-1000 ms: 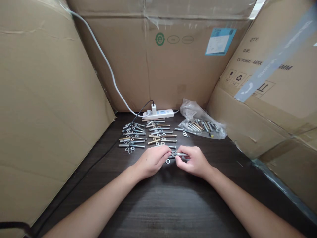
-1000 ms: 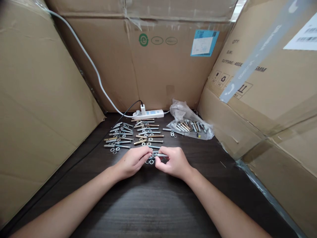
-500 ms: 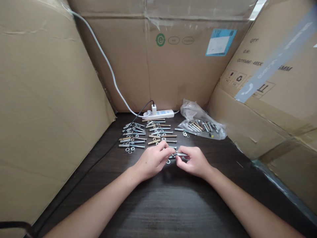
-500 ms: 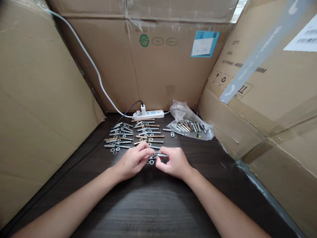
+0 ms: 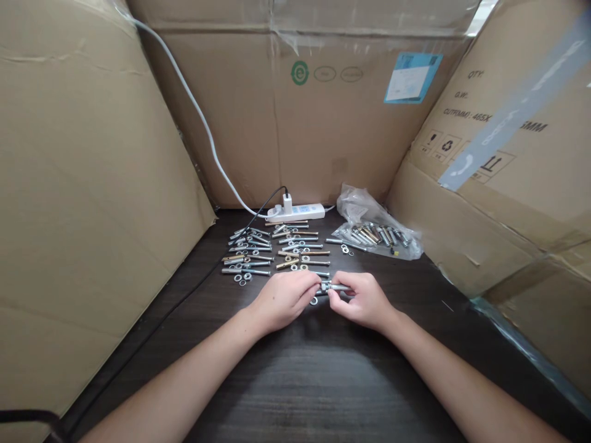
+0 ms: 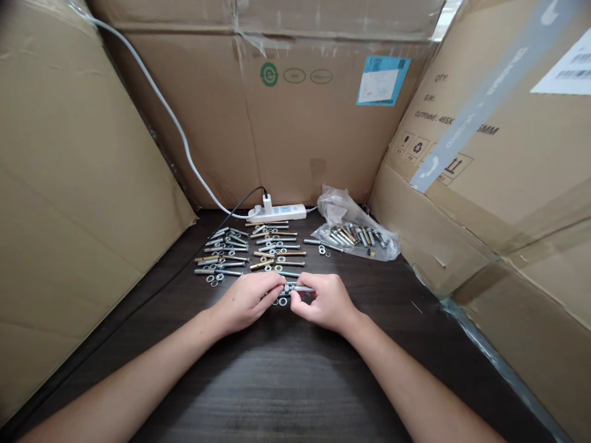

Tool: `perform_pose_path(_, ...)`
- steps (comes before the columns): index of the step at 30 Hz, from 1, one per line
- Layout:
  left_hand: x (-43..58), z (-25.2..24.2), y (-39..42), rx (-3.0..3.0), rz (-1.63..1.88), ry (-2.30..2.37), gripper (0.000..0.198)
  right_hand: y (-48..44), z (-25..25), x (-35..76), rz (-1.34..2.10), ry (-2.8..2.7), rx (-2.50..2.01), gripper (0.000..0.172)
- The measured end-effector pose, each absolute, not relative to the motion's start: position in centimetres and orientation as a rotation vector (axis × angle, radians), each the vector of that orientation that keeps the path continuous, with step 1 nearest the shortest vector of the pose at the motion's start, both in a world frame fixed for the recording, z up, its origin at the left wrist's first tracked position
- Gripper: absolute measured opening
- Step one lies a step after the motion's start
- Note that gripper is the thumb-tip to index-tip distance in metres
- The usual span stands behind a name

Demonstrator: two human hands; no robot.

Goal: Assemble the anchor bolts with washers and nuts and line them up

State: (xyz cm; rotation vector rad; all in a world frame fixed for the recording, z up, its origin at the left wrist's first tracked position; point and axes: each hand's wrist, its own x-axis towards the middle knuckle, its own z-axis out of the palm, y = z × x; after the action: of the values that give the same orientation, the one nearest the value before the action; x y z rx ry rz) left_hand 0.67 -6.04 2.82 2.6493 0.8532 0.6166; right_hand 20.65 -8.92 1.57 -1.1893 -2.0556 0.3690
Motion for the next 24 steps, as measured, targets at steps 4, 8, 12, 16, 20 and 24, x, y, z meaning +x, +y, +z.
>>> perform_pose_path(4,0.58,2.77,-6.17,2.654,0.717,0.874,0.022,-8.92,1.55,20.63,0.382,-2.054,-1.189,0.016)
perform_pose_path(8,0.44,2.52,-6.17,2.767,0.747,0.775,0.026,-8.92,1.49,20.63,0.389,-2.066,-1.18,0.016)
perform_pose_path(12,0.43,2.41,-6.15,2.783,0.759,0.773,0.024,-8.91,1.44,20.65,0.38,-2.068,-1.186,0.016)
perform_pose_path(16,0.58,2.58,-6.1,2.706,0.701,0.822,0.021,-8.87,1.36,20.69,0.37,-2.068,-1.186,0.015)
perform_pose_path(20,0.69,2.86,-6.04,2.637,0.605,0.847,0.022,-8.83,1.29,20.73,0.357,-2.068,-1.187,0.015)
perform_pose_path(24,0.74,3.04,-6.11,2.647,0.58,0.873,0.023,-8.79,1.24,20.73,0.363,-2.069,-1.194,0.016)
